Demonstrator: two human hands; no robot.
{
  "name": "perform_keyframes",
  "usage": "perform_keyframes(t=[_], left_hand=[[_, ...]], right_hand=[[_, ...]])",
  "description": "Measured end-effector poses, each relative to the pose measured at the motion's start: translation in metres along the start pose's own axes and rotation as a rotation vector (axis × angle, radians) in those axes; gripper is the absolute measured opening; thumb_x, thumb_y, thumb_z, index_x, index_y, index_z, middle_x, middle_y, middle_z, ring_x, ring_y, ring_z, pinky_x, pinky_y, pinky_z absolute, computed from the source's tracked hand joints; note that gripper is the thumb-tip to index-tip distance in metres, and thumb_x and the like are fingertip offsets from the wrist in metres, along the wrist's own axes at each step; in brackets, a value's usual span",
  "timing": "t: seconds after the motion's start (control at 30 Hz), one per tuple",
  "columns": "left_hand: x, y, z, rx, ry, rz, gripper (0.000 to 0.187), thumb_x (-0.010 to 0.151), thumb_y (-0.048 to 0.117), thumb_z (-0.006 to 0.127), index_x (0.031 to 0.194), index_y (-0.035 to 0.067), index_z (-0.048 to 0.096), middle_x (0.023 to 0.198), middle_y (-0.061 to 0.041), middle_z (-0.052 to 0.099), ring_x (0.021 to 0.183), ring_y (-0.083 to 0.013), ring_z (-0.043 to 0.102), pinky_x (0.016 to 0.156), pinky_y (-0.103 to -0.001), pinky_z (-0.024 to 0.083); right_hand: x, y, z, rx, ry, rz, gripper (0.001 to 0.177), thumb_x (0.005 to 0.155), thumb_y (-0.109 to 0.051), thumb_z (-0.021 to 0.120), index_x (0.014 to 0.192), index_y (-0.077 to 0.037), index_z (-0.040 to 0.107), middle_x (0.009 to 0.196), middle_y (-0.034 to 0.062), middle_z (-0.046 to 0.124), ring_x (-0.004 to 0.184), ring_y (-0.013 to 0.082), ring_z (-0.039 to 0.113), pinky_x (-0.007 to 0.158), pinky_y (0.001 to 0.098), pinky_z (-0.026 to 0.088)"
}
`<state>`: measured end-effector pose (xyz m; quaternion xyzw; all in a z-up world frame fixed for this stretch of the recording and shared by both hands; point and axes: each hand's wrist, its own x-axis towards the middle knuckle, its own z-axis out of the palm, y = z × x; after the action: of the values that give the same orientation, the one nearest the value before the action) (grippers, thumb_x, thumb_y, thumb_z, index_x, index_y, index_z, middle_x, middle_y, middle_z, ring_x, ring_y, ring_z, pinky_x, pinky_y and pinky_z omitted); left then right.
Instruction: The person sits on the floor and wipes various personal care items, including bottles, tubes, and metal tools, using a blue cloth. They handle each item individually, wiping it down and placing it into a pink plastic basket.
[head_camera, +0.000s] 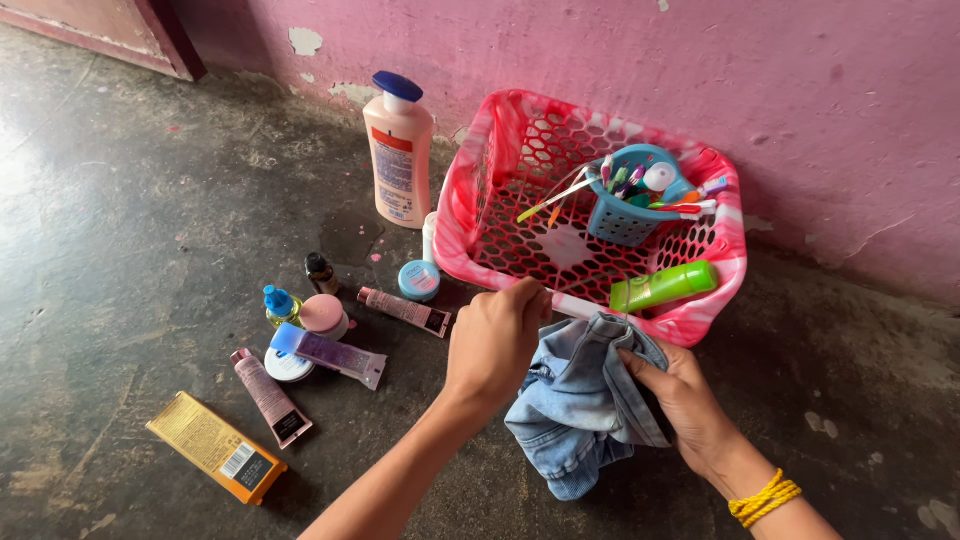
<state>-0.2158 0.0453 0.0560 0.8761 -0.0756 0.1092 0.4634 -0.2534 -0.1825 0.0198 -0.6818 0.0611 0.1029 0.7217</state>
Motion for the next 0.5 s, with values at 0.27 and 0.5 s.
perform_keyframes(t=[0.27,0.5], left_hand=[[0.008,-0.003,-0.008,0.025,0.076,-0.024,0.021,0.101,0.027,0.055,0.095,0.01,0.065,0.07,-0.02,0.068,0.07,-0.0446,0.066,0.059,-0.055,0.05],[-0.008,-0.007,-0.014,0.28,-0.186,0.187,0.011,0.098,0.02,0.053,0.103,0.012,0.059,0.065,-0.022,0.064,0.063,-0.0453,0.065,0.053,-0.057,0.049]], right_hand=[[-0.003,-0.003,0.017,-0.163,-0.056,-0.012,0.032,0.092,-0.021,0.066,0.118,-0.004,0.074,0.107,-0.001,0.079,0.095,0.0055,0.069,0.087,0.0254,0.053],[-0.002,-0.006,0.015,-0.099,-0.095,0.03,0.034,0.092,-0.022,0.067,0.119,-0.002,0.074,0.104,0.0011,0.078,0.092,0.0069,0.068,0.085,0.0269,0.053]])
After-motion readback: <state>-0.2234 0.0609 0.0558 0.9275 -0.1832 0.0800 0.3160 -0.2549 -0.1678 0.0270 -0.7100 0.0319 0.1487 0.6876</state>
